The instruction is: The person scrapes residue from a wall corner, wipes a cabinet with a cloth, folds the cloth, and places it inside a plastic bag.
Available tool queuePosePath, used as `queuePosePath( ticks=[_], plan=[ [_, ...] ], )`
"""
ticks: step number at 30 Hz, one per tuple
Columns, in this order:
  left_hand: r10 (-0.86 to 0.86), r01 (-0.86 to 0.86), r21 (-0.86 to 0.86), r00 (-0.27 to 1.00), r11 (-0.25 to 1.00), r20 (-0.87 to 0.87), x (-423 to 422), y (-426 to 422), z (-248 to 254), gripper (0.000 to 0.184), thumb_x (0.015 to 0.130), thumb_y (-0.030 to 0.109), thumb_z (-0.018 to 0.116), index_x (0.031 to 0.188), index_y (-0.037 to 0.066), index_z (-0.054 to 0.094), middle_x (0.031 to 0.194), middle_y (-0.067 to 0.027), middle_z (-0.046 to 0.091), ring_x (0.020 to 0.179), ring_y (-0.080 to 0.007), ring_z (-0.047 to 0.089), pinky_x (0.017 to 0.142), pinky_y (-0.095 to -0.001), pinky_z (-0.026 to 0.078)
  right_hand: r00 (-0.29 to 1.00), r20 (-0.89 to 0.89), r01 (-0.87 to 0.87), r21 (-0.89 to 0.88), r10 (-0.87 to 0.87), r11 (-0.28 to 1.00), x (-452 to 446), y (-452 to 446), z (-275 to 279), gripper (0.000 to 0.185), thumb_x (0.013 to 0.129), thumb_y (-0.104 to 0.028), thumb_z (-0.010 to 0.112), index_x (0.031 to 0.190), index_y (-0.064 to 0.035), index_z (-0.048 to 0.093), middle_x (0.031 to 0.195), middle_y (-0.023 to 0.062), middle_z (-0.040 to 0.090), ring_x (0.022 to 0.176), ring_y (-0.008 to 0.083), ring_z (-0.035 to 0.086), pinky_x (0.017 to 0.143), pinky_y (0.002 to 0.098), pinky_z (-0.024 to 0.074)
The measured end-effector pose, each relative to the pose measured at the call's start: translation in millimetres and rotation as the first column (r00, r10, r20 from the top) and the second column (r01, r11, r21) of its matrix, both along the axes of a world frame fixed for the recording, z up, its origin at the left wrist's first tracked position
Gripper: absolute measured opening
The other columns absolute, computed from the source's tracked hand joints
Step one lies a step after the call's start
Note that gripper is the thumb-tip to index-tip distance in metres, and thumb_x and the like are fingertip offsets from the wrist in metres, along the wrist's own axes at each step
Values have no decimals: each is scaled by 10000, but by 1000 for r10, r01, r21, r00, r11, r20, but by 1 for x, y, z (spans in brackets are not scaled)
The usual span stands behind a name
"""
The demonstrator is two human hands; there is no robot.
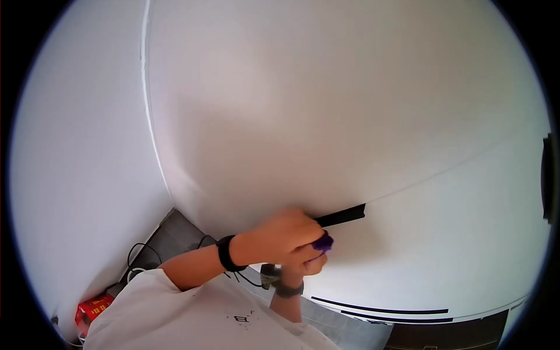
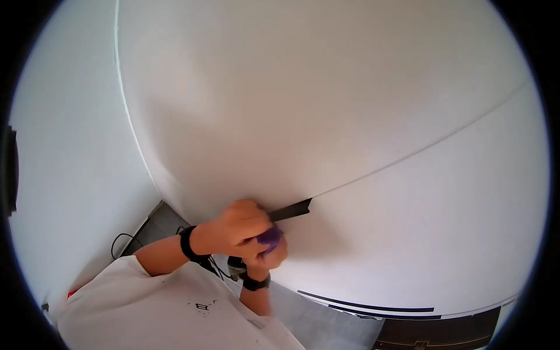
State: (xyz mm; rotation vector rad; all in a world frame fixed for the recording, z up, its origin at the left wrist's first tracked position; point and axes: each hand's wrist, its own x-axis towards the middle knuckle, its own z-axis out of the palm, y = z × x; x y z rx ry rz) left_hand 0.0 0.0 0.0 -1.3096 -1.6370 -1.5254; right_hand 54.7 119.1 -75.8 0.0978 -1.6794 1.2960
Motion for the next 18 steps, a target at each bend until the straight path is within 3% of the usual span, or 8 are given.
queuePosePath(
  ticks=[3,5,7,8,11,15,17,18],
  plan=[
    [106,-105,-46,994,993,24,4,-2,-7,151,699,126,673,790,40,589,693,-61,550,577,-267,479,557,-365,402,989,49,121,278,-139,953,6,16,1,348,836,-355,667,780,-13,627,757,128,652,656,250,628,605,344,498],
    [152,-151,-98,988,984,5,23,-15,1,149,711,126,665,804,37,591,677,-65,548,583,-263,496,565,-364,408,967,93,217,178,-236,960,37,19,0,212,856,-206,635,818,-1,600,710,109,613,617,208,586,598,325,490],
    [143,-142,-62,990,988,12,17,-21,0,147,725,132,663,822,40,602,680,-73,553,594,-265,509,573,-366,415,987,68,148,-53,-144,988,33,11,6,96,862,-84,592,878,9,571,686,88,581,598,171,552,585,295,478],
    [136,-135,-8,990,991,41,22,-19,1,147,738,137,660,840,43,612,683,-81,559,605,-266,522,581,-369,422,992,24,126,19,-127,992,35,11,14,36,914,-26,474,916,-16,509,698,42,528,535,68,436,473,205,383],
    [172,-148,-110,949,983,263,38,-25,-11,137,803,144,631,891,38,630,694,-102,582,616,-280,548,580,-366,440,999,42,-7,-136,13,991,47,4,30,52,887,-29,566,919,10,552,706,86,574,595,127,532,572,263,469],
    [78,-30,-94,824,995,561,-32,-20,-31,143,862,147,592,920,23,632,695,-124,596,604,-302,560,563,-359,450,945,304,-121,-16,120,993,-21,36,20,121,893,-93,628,940,12,591,715,103,605,572,137,555,541,272,464],
    [-93,192,-53,676,980,731,-36,-29,-28,140,890,143,570,906,15,625,692,-143,596,593,-318,571,539,-355,449,939,344,-142,424,-14,894,-32,55,-1,108,897,-90,620,877,10,585,662,60,606,557,101,549,525,223,444],
    [-93,197,-46,641,979,762,-30,-31,-35,140,890,143,570,906,15,625,692,-143,596,593,-318,571,539,-355,449,880,475,-231,429,0,873,-22,56,0,125,873,-95,659,847,16,607,667,67,633,563,108,576,547,228,462]
  ],
)
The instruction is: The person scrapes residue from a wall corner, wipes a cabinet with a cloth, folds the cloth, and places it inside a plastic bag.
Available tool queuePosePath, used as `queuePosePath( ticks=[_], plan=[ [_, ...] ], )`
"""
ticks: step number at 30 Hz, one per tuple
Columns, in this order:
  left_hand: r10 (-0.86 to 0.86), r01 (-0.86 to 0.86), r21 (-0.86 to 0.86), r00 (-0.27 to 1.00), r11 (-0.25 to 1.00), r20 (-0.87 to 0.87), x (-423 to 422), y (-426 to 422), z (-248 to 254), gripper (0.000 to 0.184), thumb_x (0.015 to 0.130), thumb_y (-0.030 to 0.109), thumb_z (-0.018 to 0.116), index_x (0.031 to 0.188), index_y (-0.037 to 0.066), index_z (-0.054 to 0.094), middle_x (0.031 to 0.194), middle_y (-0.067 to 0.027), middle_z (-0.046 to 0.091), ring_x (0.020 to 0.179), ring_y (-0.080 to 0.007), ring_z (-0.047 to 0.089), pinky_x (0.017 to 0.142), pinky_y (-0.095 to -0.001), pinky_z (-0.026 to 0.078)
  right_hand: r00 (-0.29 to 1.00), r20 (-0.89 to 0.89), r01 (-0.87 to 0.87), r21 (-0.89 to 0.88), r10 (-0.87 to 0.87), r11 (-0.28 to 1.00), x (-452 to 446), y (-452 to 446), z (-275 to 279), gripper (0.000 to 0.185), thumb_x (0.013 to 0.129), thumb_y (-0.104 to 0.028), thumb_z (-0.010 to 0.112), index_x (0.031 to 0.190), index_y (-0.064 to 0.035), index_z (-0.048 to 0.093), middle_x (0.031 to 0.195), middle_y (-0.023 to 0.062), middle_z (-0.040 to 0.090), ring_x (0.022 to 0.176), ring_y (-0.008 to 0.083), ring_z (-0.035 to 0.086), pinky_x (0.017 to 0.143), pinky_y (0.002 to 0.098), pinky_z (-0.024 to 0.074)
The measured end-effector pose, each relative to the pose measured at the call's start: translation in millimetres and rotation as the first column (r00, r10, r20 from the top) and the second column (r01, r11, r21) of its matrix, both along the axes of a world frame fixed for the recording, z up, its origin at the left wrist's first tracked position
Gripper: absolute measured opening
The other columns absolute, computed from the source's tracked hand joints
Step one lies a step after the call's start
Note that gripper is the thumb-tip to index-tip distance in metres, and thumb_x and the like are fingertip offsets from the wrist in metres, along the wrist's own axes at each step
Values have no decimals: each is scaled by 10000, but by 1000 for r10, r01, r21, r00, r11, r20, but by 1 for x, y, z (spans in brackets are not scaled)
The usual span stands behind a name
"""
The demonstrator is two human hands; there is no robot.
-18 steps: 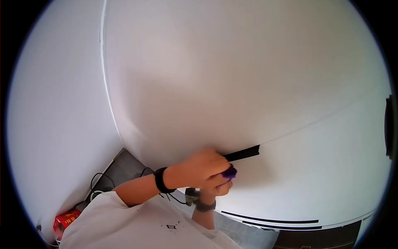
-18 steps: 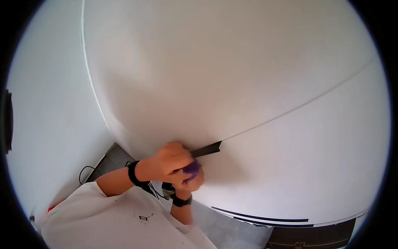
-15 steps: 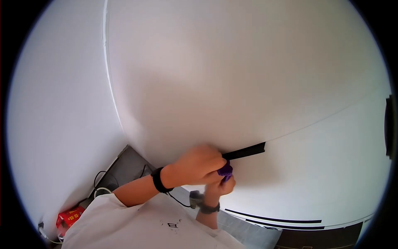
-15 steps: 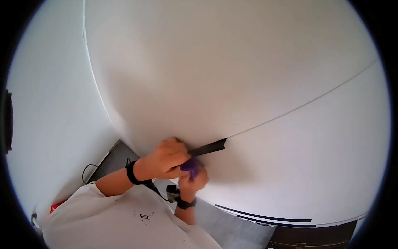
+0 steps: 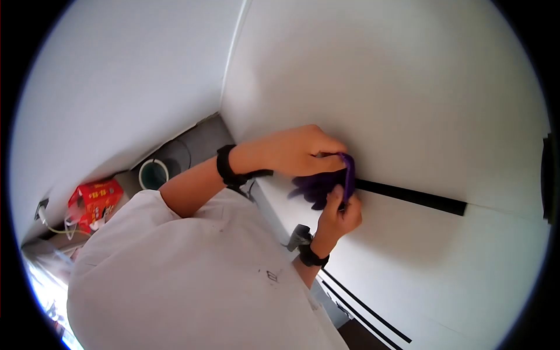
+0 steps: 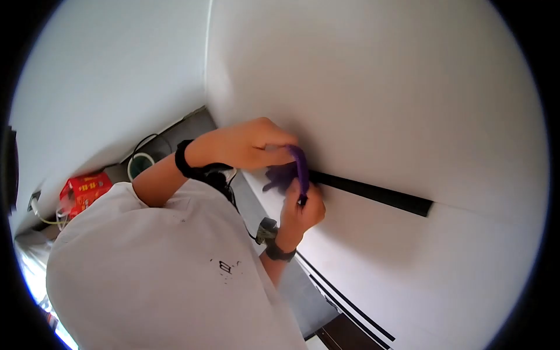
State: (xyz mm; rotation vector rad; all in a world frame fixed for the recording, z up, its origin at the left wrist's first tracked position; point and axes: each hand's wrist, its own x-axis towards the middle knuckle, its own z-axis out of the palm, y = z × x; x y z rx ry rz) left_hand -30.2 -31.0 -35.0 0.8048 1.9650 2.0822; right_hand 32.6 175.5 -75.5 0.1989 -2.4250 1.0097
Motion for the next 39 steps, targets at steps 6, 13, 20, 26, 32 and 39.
queuePosePath(
  ticks=[6,13,20,26,32,39],
  plan=[
    [13,-48,-387,996,921,-92,14,-23,-49,150,915,166,547,900,33,616,737,-130,620,654,-273,591,599,-346,458,962,224,-194,165,155,967,5,12,-37,131,841,-113,691,857,-3,622,663,89,655,567,148,610,555,275,480],
    [-125,150,-81,959,985,256,16,-58,-68,194,974,149,473,988,-1,596,773,-86,623,704,-135,575,641,-286,458,833,453,-407,110,318,907,4,-39,-20,193,813,-146,709,772,-5,583,657,140,570,570,323,567,521,379,445],
    [-145,201,-56,848,978,509,61,-88,-96,176,942,112,530,1092,21,535,890,-50,592,762,-113,580,714,-258,459,827,440,-411,48,351,910,46,-64,-40,150,788,-137,716,822,-30,616,678,115,589,563,298,571,504,367,438],
    [-66,162,-183,894,970,443,88,-104,-79,185,882,126,619,1023,18,565,843,-82,618,687,-130,587,619,-264,441,860,380,-363,-12,340,932,71,-74,-35,174,735,-140,744,803,-54,608,631,86,557,535,257,542,465,347,402],
    [-237,371,-300,885,879,401,78,-92,-87,175,868,130,642,977,5,586,822,-107,624,655,-162,606,581,-295,447,894,363,-311,78,264,947,91,-80,-44,191,729,-159,734,830,-66,601,655,83,568,585,273,569,499,370,436],
    [-276,474,-428,852,769,446,95,-110,-102,205,882,183,652,921,11,546,738,-99,644,664,-161,628,587,-282,450,828,524,-245,19,199,969,118,-92,-68,170,762,-145,701,900,-83,623,743,98,631,648,313,601,567,375,467]
  ],
)
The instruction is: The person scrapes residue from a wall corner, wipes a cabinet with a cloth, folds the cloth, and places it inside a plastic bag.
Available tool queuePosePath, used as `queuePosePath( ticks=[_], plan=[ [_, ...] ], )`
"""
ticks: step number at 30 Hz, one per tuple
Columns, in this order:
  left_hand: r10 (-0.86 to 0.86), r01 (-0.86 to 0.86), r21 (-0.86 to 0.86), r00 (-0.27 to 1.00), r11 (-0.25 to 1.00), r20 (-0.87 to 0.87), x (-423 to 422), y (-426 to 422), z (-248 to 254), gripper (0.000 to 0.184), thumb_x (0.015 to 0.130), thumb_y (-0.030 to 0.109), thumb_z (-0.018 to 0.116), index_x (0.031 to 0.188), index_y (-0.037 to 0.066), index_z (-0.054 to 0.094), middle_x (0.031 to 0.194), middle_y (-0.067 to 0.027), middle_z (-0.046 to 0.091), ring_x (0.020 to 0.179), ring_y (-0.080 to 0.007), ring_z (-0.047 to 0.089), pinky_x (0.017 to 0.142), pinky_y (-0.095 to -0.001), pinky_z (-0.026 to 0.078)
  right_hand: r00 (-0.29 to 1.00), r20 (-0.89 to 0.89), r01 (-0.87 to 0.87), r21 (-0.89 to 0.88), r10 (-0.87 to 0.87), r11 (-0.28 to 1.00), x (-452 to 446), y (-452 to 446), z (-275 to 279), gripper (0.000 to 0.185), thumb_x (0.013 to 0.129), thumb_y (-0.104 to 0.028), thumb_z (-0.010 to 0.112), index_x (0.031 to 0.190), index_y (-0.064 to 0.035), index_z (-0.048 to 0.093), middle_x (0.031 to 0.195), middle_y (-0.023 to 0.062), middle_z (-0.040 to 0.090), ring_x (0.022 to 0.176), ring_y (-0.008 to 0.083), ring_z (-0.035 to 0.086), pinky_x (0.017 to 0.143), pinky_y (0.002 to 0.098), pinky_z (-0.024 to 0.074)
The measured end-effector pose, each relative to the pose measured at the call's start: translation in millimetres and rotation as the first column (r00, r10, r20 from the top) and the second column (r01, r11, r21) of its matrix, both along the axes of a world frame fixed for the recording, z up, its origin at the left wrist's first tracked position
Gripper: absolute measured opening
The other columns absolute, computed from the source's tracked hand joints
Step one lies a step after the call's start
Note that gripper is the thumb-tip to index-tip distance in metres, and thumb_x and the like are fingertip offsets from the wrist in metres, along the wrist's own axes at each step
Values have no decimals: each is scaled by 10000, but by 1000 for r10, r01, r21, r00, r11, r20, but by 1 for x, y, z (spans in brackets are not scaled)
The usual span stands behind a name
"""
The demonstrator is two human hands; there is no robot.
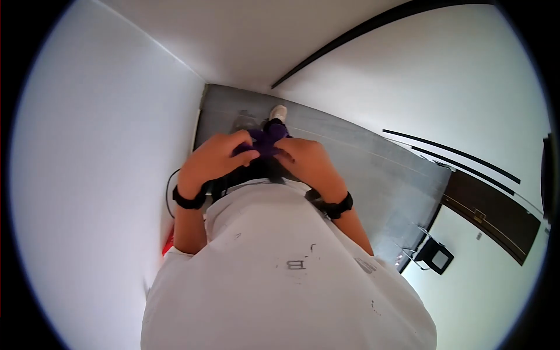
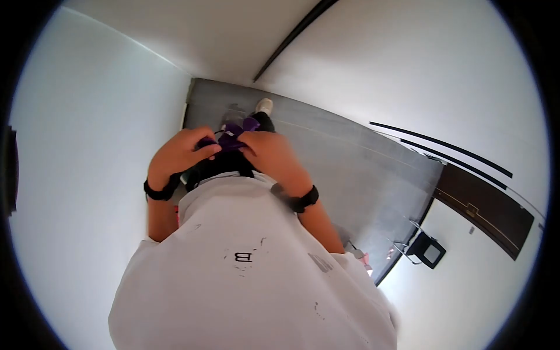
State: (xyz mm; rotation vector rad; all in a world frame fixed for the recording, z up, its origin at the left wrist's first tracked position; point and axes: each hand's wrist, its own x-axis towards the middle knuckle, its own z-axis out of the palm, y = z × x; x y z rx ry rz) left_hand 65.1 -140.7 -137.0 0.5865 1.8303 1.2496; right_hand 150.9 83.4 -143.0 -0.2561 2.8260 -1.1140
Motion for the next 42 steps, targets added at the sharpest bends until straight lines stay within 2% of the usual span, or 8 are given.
queuePosePath(
  ticks=[4,9,12,21,26,32,38,42],
  plan=[
    [76,-81,-49,994,996,-81,9,-6,3,149,900,135,619,934,17,534,743,-107,650,670,-183,632,610,-287,463,935,353,59,-80,-27,995,-15,1,-24,211,760,-159,716,917,-64,610,690,114,633,631,299,616,566,376,466],
    [125,-137,-71,980,988,-156,21,0,-2,167,869,101,597,977,26,494,775,-163,644,731,-374,612,634,-418,451,960,262,-86,-48,96,995,-40,6,-56,253,732,-193,739,886,-60,589,706,141,640,658,316,625,584,393,476],
    [89,-146,-196,958,970,-273,30,6,-12,156,874,86,604,953,26,483,783,-130,661,719,-293,640,627,-352,464,937,326,-89,-131,127,987,-57,18,-89,239,737,-196,723,892,-72,589,747,149,648,707,334,630,609,410,479],
    [-98,-55,-429,940,902,-326,46,59,-27,187,875,196,591,954,69,479,731,-182,615,695,-395,587,596,-469,426,915,358,-213,39,186,976,-55,42,-158,217,828,-194,596,1030,-126,637,938,162,665,916,346,630,774,427,499],
    [-94,-51,-440,948,896,-303,48,86,-32,194,875,197,584,969,67,474,727,-183,615,688,-404,584,601,-479,428,986,158,-19,-259,61,966,-37,64,-212,351,833,-138,548,1170,-205,619,1009,166,664,933,364,619,825,433,494],
    [-172,14,-500,947,866,-272,55,103,-40,194,866,203,548,970,59,470,731,-200,606,700,-421,579,613,-500,424,977,213,25,-224,24,974,-47,96,-192,410,791,23,536,1174,-107,600,1052,185,652,875,379,642,765,369,520],
    [-240,76,-515,936,854,-259,45,113,-38,199,851,193,536,981,55,474,754,-207,610,730,-419,586,630,-505,428,906,421,146,-418,49,897,-45,89,-212,349,803,-67,527,1127,-157,624,993,181,664,973,353,622,830,411,495],
    [-171,2,-520,945,854,-277,40,106,-34,205,862,198,527,1002,57,477,799,-212,625,761,-415,595,664,-498,445,972,227,33,-390,61,920,-59,85,-205,469,758,71,519,1175,-128,598,1004,170,667,935,324,638,790,361,498]
  ],
)
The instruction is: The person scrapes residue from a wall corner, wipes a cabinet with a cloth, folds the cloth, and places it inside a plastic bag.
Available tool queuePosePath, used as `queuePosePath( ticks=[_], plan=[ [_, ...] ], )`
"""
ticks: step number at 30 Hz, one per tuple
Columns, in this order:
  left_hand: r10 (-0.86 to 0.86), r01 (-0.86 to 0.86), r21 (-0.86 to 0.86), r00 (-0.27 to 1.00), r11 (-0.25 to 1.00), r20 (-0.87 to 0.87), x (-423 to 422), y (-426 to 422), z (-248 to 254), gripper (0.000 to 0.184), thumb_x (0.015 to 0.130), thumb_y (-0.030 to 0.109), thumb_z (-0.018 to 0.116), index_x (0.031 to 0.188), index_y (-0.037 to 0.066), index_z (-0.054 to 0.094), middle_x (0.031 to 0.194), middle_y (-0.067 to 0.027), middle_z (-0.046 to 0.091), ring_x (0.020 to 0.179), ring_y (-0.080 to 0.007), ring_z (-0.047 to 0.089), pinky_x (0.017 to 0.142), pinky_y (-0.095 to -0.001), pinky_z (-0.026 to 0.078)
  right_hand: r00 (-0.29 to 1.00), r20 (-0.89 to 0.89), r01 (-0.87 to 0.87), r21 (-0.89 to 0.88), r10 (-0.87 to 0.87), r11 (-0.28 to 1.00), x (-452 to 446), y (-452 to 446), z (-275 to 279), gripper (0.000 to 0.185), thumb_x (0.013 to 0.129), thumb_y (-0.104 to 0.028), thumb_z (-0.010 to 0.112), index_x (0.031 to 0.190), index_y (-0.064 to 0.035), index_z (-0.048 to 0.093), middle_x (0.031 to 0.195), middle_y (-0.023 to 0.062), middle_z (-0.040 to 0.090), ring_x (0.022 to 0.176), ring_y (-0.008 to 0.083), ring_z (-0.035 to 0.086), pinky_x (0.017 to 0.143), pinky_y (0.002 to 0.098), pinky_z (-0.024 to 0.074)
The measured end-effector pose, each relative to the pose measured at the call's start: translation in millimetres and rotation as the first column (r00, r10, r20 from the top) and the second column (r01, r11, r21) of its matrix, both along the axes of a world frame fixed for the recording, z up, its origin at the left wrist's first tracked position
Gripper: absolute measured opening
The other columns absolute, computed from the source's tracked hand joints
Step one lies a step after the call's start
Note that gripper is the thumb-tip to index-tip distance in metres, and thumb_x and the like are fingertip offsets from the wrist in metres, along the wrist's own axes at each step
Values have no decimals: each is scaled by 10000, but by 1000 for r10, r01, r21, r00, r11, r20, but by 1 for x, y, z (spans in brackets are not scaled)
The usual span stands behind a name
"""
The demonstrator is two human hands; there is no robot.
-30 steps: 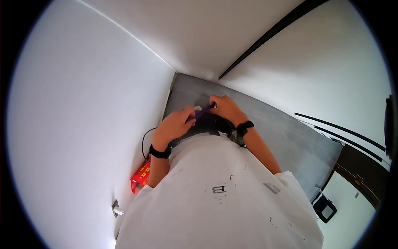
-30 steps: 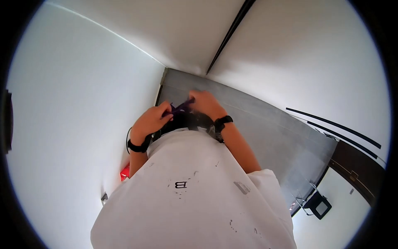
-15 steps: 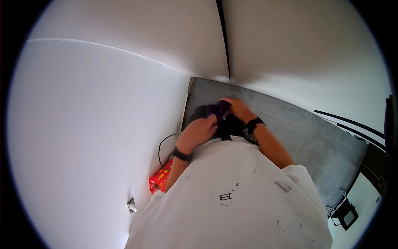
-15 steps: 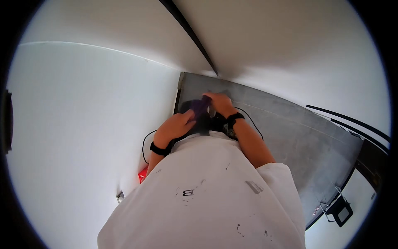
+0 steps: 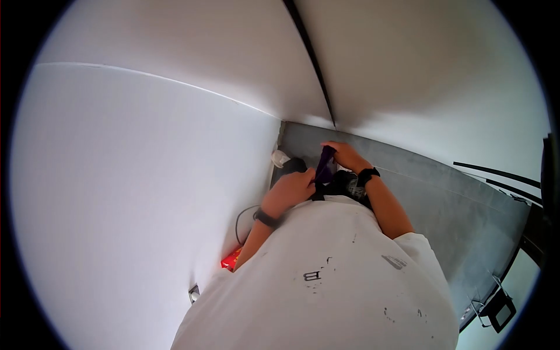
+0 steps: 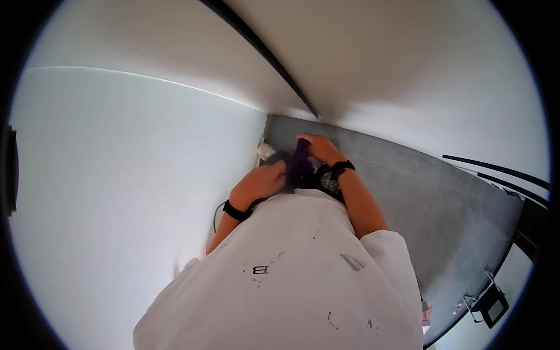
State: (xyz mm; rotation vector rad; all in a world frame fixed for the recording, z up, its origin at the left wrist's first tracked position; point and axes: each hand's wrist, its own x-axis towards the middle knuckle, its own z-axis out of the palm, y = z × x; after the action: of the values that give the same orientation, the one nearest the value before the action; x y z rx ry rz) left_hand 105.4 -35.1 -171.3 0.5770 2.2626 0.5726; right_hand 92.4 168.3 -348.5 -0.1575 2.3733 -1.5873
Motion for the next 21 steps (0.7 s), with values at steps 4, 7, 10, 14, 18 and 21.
queuePosePath(
  ticks=[4,7,10,14,18,21],
  plan=[
    [9,-8,-15,1000,1000,9,-3,-29,-16,220,880,217,523,1038,71,478,845,-220,629,806,-418,596,690,-492,453,985,63,-162,40,159,986,-2,-11,-19,415,776,60,514,1132,-120,627,961,155,667,884,286,637,784,334,495],
    [32,-31,39,999,999,-16,-7,-44,-21,223,881,227,537,1024,63,493,836,-217,633,790,-411,604,674,-487,454,981,8,-196,102,196,975,-10,-17,-18,375,798,43,513,1114,-114,641,930,142,668,854,253,630,779,319,492],
    [213,-195,215,975,957,-65,0,-61,-14,203,872,216,562,977,54,500,793,-201,620,767,-403,604,655,-496,453,977,104,-183,-19,184,983,-19,-31,5,374,825,31,503,1157,-94,618,909,100,667,831,188,628,774,305,494],
    [471,-394,422,877,816,-91,11,-85,-24,200,855,208,597,929,47,504,726,-186,611,700,-380,604,615,-460,451,985,151,-54,-221,88,974,-35,-55,29,417,831,50,450,1207,-75,579,921,65,641,793,163,615,759,294,493],
    [419,-298,426,879,854,-227,29,-100,-30,181,849,190,599,920,56,500,708,-179,601,681,-378,600,593,-461,447,963,246,-40,-274,110,961,-32,-79,37,392,850,37,392,1170,-72,590,948,68,632,788,130,598,732,272,481],
    [405,-286,417,885,863,-229,43,-108,-33,188,833,190,586,916,53,487,693,-179,588,652,-387,591,577,-471,438,949,242,-164,-162,201,973,-27,-85,29,389,849,24,368,1141,-81,602,965,48,630,816,113,582,718,247,459]
  ],
)
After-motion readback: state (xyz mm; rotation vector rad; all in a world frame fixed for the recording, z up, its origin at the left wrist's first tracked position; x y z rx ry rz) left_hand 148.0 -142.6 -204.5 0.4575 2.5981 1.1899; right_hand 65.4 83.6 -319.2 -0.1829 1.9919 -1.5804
